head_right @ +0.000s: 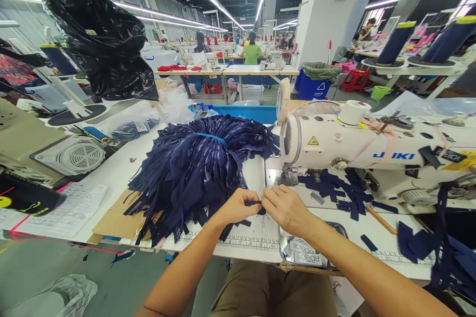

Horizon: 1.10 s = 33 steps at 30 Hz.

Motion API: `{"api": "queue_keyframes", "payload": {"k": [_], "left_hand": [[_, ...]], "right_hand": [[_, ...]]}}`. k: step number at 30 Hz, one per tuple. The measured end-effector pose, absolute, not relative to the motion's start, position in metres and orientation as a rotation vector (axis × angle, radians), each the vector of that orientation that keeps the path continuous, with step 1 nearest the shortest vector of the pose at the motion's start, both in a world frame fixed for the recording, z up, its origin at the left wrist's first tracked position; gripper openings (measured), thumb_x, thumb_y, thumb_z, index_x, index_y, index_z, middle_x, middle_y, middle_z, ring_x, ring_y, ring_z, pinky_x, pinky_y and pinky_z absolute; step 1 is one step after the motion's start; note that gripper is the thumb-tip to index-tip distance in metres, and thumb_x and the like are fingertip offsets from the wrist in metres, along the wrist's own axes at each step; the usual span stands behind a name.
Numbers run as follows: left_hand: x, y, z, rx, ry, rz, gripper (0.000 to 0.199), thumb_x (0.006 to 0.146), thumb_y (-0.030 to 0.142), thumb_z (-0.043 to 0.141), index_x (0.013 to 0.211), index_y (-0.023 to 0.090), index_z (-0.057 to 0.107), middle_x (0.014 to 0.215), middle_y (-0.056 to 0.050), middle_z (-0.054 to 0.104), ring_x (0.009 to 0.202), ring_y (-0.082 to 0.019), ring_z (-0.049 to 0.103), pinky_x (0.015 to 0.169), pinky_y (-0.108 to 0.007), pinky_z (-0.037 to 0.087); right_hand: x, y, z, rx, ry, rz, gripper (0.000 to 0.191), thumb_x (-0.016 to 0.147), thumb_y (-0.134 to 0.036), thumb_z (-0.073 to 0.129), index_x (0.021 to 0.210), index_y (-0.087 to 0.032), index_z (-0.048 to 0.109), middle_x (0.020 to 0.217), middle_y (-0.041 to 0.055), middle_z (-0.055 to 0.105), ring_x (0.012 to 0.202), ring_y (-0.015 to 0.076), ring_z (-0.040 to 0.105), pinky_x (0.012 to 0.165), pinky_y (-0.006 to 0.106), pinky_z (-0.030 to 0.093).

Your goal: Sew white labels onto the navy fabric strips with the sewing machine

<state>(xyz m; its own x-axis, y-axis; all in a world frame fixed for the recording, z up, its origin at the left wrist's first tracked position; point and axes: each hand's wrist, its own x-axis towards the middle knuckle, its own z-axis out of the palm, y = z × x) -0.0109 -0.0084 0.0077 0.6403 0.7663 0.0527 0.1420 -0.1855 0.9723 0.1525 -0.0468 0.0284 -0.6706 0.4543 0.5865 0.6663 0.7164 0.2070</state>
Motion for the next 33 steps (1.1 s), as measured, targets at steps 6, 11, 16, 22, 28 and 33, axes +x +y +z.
{"api": "queue_keyframes", "payload": {"k": [6, 11, 16, 22, 28, 33], "left_hand": [[-0.01, -0.013, 0.009, 1.868, 0.781, 0.708, 0.016, 0.062, 0.014, 0.048, 0.047, 0.013, 0.043, 0.049, 0.007, 0.026, 0.049, -0.005, 0.026, 0.046, -0.018, 0.02], [-0.01, -0.018, 0.01, 1.973, 0.665, 0.652, 0.009, 0.061, 0.01, 0.049, 0.055, 0.011, 0.056, 0.048, 0.007, 0.032, 0.049, -0.005, 0.029, 0.047, -0.016, 0.023], [-0.021, -0.033, 0.018, 2.11, 0.479, 0.476, 0.011, 0.054, 0.008, 0.056, 0.046, 0.013, 0.051, 0.04, 0.009, 0.029, 0.044, -0.004, 0.026, 0.048, -0.016, 0.026], [-0.047, -0.029, 0.038, 1.757, 0.733, 0.561, 0.019, 0.069, 0.022, 0.051, 0.052, 0.012, 0.052, 0.046, 0.005, 0.038, 0.046, -0.005, 0.033, 0.045, -0.017, 0.025], [-0.022, -0.028, 0.032, 1.662, 0.876, 0.873, 0.024, 0.075, 0.027, 0.044, 0.055, 0.014, 0.048, 0.05, 0.004, 0.04, 0.05, -0.007, 0.035, 0.049, -0.02, 0.027], [-0.011, -0.037, 0.028, 1.864, 0.955, 0.997, 0.025, 0.078, 0.023, 0.042, 0.054, 0.016, 0.044, 0.051, 0.003, 0.041, 0.052, -0.009, 0.036, 0.053, -0.021, 0.028]], "right_hand": [[0.143, -0.057, 0.012, -0.982, -2.022, 0.37, 0.02, 0.073, -0.002, 0.034, 0.068, -0.021, 0.036, 0.074, 0.0012, 0.049, 0.053, 0.0092, 0.042, 0.044, 0.021, 0.032], [0.143, -0.071, 0.014, -0.978, -2.022, 0.498, 0.022, 0.07, -0.001, 0.032, 0.069, -0.022, 0.033, 0.07, -0.0007, 0.051, 0.046, 0.0083, 0.04, 0.041, 0.021, 0.032], [0.167, -0.081, 0.029, -0.568, -2.682, -0.176, 0.021, 0.073, -0.002, 0.036, 0.068, -0.022, 0.039, 0.058, -0.0002, 0.049, 0.045, 0.0132, 0.041, 0.042, 0.027, 0.028], [0.205, -0.068, 0.031, -0.886, -2.693, -0.447, 0.024, 0.079, 0.0, 0.034, 0.07, -0.02, 0.044, 0.065, 0.0015, 0.052, 0.047, 0.0123, 0.04, 0.046, 0.028, 0.029], [0.16, -0.065, 0.041, -1.008, -2.153, -0.196, 0.012, 0.082, -0.008, 0.043, 0.086, -0.019, 0.049, 0.077, 0.0052, 0.058, 0.07, 0.0163, 0.052, 0.061, 0.03, 0.039], [0.137, -0.058, 0.042, -1.046, -2.051, -0.3, 0.006, 0.081, -0.014, 0.049, 0.085, -0.018, 0.051, 0.078, 0.0065, 0.06, 0.075, 0.0187, 0.054, 0.067, 0.034, 0.038]]}}
